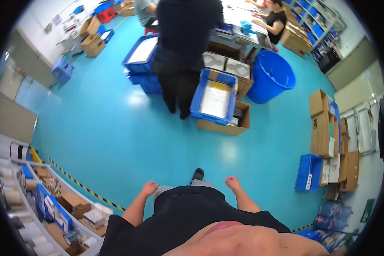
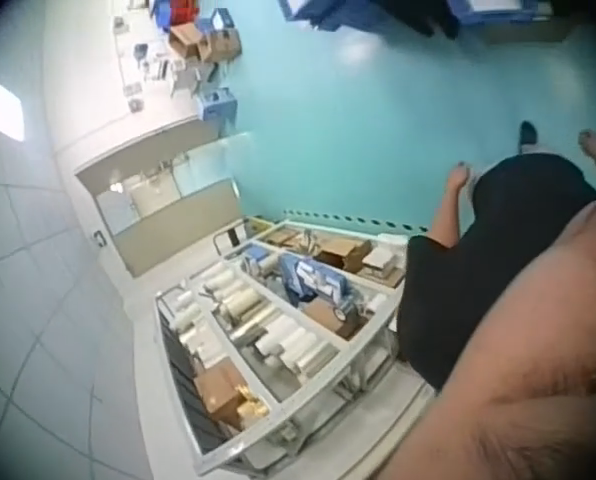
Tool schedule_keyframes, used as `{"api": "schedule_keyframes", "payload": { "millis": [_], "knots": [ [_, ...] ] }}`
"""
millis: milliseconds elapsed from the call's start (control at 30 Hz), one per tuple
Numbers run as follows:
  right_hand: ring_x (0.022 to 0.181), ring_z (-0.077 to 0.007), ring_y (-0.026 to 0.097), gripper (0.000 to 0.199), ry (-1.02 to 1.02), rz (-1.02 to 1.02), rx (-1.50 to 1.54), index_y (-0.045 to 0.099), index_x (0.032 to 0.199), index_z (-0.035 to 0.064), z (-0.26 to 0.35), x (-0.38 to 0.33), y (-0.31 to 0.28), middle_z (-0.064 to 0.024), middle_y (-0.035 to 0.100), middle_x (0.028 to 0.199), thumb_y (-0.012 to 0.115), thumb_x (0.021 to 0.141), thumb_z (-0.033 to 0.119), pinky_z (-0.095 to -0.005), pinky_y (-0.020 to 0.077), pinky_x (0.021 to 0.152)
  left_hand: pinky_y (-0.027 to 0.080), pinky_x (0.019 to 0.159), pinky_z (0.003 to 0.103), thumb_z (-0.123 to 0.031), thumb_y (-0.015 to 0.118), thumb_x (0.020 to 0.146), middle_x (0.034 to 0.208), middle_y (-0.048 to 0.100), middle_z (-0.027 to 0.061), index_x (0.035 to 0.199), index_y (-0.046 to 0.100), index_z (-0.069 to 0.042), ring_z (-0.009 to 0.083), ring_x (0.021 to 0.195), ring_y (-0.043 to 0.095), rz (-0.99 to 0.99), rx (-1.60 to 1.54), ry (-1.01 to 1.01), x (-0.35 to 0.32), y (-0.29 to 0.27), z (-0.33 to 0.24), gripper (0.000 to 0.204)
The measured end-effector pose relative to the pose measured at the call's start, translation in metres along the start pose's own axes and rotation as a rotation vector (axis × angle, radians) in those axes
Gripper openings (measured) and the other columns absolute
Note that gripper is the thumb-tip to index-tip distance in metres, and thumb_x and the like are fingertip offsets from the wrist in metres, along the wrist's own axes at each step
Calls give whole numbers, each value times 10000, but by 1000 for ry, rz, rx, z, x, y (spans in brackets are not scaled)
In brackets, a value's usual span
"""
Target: Gathering bundles of white material from a shelf and inspecting a folder containing production logs and red circular stickers in a factory environment.
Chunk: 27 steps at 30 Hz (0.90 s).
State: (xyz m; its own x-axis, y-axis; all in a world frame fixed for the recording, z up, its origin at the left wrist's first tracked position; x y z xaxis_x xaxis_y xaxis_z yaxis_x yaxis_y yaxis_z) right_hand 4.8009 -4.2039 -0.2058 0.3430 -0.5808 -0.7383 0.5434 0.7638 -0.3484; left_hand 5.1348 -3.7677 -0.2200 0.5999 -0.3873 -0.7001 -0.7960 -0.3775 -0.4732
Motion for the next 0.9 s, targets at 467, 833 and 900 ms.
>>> {"api": "schedule_keyframes", "payload": {
  "millis": [467,833,900],
  "knots": [
    [712,-137,595,290,57,-137,289,557,1074,30,58,59,-97,-60,625,865,603,827,174,-272,485,621,501,633,352,-282,568,795,753,648,114,911,628,7,203,664,626,260,109,-3,143,53,-195,317],
    [683,-142,597,239,259,-318,384,556,1038,29,90,85,-165,-66,633,853,593,843,161,-283,483,579,506,708,403,-298,539,791,884,663,156,897,670,-77,315,782,634,472,519,196,305,61,-340,278],
    [644,-144,597,245,364,-316,359,572,1019,25,99,89,-169,-59,633,796,609,809,147,-273,468,527,509,725,393,-279,555,798,933,656,161,986,644,-59,305,781,640,405,342,208,324,55,-398,303]
  ]
}}
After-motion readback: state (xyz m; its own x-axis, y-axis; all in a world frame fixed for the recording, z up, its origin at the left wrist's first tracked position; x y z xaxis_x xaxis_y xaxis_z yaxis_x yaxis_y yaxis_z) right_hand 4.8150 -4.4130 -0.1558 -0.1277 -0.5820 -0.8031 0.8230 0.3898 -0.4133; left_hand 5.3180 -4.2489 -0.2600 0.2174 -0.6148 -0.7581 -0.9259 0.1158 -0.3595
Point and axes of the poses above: each hand's wrist, its own x-axis towards the middle knuckle, its own y-axis out of the palm, z = x × y, the point moved 7 cm from there along x, towards the middle knuckle
